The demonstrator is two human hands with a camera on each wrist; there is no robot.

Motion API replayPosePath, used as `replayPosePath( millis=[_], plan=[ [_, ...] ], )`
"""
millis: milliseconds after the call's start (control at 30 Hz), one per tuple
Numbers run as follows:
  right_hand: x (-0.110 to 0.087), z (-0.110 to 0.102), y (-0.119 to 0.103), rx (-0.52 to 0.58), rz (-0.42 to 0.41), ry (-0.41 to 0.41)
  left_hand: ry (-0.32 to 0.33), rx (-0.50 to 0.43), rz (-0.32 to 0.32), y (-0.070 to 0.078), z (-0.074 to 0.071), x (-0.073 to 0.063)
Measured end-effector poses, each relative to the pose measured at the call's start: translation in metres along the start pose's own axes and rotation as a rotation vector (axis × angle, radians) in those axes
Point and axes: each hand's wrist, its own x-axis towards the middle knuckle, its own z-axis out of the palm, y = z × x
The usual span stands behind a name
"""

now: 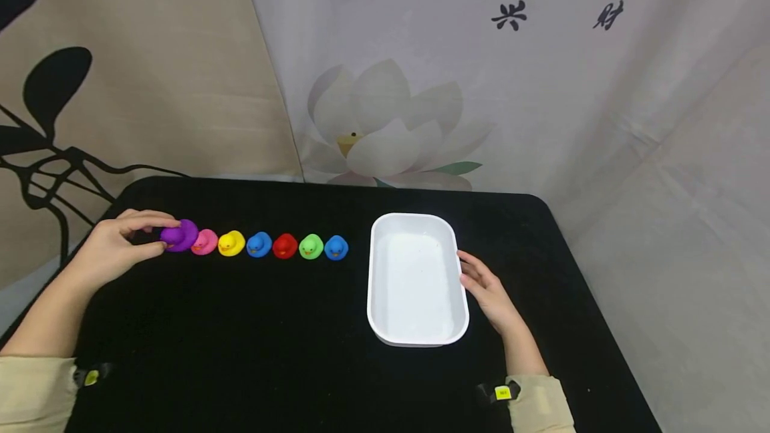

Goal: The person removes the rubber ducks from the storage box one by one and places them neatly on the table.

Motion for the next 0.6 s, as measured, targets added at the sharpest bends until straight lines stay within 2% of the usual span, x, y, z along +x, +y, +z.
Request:
replayPosePath(
  millis=[167,600],
  plan=[
    [0.000,0.001,-0.001,0.004,-0.004,-0.001,0.035,0.024,-0.034,-0.014,-0.009,-0.003],
    [-0.001,0.000,0.000,-0.004,-0.010,0.000,0.022,0.053,-0.097,-0.043,-0.022,-0.004]
  ],
)
